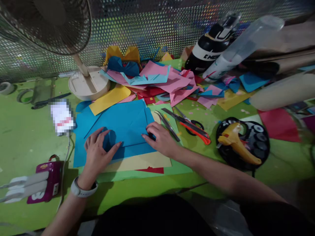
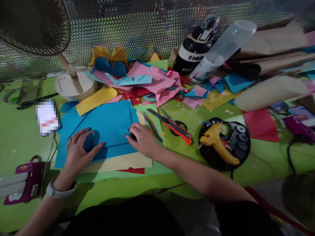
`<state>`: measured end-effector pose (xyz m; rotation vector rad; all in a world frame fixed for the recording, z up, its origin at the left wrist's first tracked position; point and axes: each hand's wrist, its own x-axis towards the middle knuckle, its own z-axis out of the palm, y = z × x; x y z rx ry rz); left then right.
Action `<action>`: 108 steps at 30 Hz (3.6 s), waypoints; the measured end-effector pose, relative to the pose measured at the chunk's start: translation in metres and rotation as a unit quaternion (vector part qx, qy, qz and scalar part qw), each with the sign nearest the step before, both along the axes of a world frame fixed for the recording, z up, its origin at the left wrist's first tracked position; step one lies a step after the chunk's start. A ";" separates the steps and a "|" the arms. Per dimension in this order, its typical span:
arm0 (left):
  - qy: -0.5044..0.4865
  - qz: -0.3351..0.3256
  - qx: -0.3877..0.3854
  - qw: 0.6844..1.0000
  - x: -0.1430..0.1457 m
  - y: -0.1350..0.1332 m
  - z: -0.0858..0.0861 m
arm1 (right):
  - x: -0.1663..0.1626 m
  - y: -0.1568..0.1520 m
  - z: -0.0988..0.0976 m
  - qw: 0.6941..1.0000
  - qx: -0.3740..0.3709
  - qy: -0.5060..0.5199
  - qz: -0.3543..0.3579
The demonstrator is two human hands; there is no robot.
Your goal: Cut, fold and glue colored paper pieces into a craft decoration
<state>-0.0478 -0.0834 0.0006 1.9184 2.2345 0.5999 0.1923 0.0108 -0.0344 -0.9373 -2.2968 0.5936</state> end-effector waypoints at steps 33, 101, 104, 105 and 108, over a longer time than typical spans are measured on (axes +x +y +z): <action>0.078 -0.037 0.049 0.995 0.004 0.003 -0.013 | 0.008 0.011 0.014 0.995 -0.102 -0.007 -0.021; 0.157 -0.275 -0.004 0.948 0.007 -0.032 -0.016 | -0.014 -0.010 0.057 0.982 -0.071 -0.172 0.039; 0.156 -0.276 -0.008 0.948 0.008 -0.033 -0.017 | -0.045 0.001 0.054 0.903 -0.362 -0.207 0.104; 0.156 -0.277 -0.010 0.948 0.008 -0.034 -0.017 | -0.053 0.005 0.050 0.886 -0.396 -0.212 0.115; 0.158 -0.278 -0.012 0.947 0.008 -0.034 -0.015 | -0.062 0.013 0.036 0.857 -0.449 -0.216 0.128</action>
